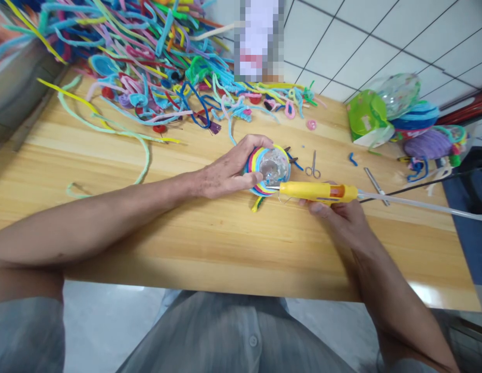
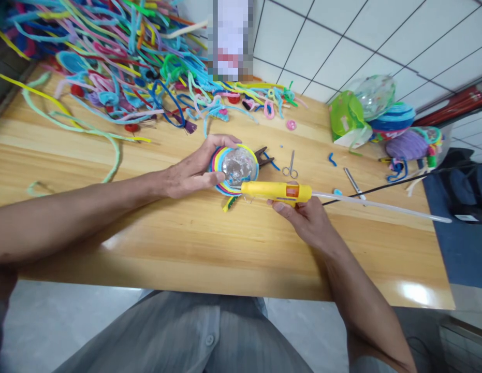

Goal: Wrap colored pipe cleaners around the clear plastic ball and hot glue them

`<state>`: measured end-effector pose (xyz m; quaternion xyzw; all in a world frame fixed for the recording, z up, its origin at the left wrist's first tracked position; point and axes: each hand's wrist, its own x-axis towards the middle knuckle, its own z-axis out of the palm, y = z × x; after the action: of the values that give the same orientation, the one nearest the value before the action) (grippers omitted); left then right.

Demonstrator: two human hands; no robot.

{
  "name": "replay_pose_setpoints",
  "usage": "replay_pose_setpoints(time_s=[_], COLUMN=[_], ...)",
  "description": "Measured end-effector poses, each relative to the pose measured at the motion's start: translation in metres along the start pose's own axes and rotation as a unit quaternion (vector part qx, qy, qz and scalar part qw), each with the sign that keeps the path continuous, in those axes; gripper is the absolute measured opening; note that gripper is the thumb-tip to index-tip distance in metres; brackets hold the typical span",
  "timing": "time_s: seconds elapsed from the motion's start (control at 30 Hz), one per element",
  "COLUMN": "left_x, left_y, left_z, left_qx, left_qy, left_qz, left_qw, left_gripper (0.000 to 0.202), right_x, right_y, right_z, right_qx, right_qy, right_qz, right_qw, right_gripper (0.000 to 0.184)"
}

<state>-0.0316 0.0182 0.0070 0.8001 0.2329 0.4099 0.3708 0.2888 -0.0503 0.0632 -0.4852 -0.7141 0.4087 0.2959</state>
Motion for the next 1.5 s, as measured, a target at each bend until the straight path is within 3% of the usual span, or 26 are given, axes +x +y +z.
replay_pose_setpoints(time_s=[0.5,0.93,1.13,1.5], left_x=[-0.0014,-0.0003,-0.0006,-0.001], left_y=[0.0013,0.0022,-0.0007,-0.0009], left_z=[-0.0027,-0.0032,-0.0027,-0.0035], left_qx=[-0.003,-0.003,-0.006,-0.002], left_qy=[-0.013,-0.019,-0.015,-0.019], left_qz=[0.008,0.007,0.01,0.017], left_qw=[1.0,1.0,1.0,1.0], left_gripper=[0.067,0.067,0.068,0.066], right_x=[0.0011,-0.0006,0.0021,0.0015], right_y=[-0.0036,-0.0033,-0.0013,-0.0071], right_z=[0.0011,-0.0008,-0.0002,0.0007], right_qx=[0.004,0.001,-0.005,0.013], right_qy=[0.007,0.016,-0.004,0.021], right_qz=[0.015,0.003,0.004,0.021], right_qw=[1.0,1.0,1.0,0.999], right_gripper=[0.048,0.041,0.042,0.049])
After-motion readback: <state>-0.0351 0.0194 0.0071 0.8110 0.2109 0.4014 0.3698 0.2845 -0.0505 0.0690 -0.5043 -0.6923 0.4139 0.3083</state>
